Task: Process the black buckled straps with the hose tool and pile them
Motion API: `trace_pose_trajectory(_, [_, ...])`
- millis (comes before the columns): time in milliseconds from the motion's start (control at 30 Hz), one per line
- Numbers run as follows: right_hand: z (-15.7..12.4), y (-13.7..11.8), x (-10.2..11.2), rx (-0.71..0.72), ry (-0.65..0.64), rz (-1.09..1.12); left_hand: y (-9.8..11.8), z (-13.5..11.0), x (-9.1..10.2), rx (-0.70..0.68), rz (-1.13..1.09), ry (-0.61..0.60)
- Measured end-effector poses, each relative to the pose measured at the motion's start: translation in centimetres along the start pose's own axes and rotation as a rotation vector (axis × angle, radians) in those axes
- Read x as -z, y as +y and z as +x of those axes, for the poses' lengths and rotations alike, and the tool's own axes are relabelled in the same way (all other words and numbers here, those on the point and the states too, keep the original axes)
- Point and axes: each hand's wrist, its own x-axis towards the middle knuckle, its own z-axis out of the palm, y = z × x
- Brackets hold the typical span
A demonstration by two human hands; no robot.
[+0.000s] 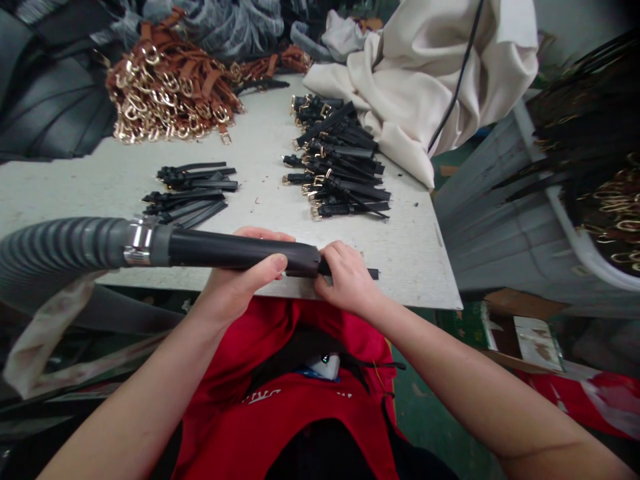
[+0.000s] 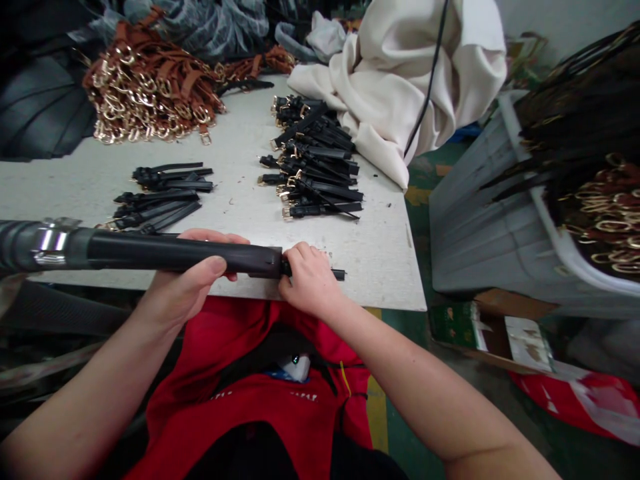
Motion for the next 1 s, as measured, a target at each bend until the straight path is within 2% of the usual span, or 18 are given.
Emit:
trace_pose_trajectory(167, [-0.3, 0.5, 0.1, 0.068, 0.033, 0.090, -0.1, -0.2, 0.6, -0.015, 0.117, 0.014])
trace_pose_trajectory(333, [-0.2, 0.7, -0.3, 0.003, 0.101, 0.151, -0.3, -0.2, 0.3, -0.051, 0.196, -0.076])
trace_pose_trajectory(467, [-0.2, 0.9, -0.7, 0.010, 0.128, 0.194, 0.0, -0.4, 0.3, -0.033, 0.221, -0.026])
trace_pose_trajectory(667, [-0.2, 1.3, -1.0, 0.029, 0.181, 0.210, -0.1, -0.3, -0.1, -0.028, 0.196, -0.128])
trace_pose_trajectory(767, [-0.2, 1.5, -1.2, 0.052, 0.172, 0.201, -0.4, -0.3, 0.2, -0.012, 0.159, -0.094])
trace_pose_trajectory(900, [-0.1, 1.7, -1.3, 0.066, 0.183, 0.186, -0.9, 0.0, -0.6, -0.038, 0.104, -0.080])
trace_pose_trajectory(1000, [-0.1, 1.7, -1.3, 0.061, 0.181, 0.173, -0.5, 0.1, -0.5, 0.019, 0.025, -0.022])
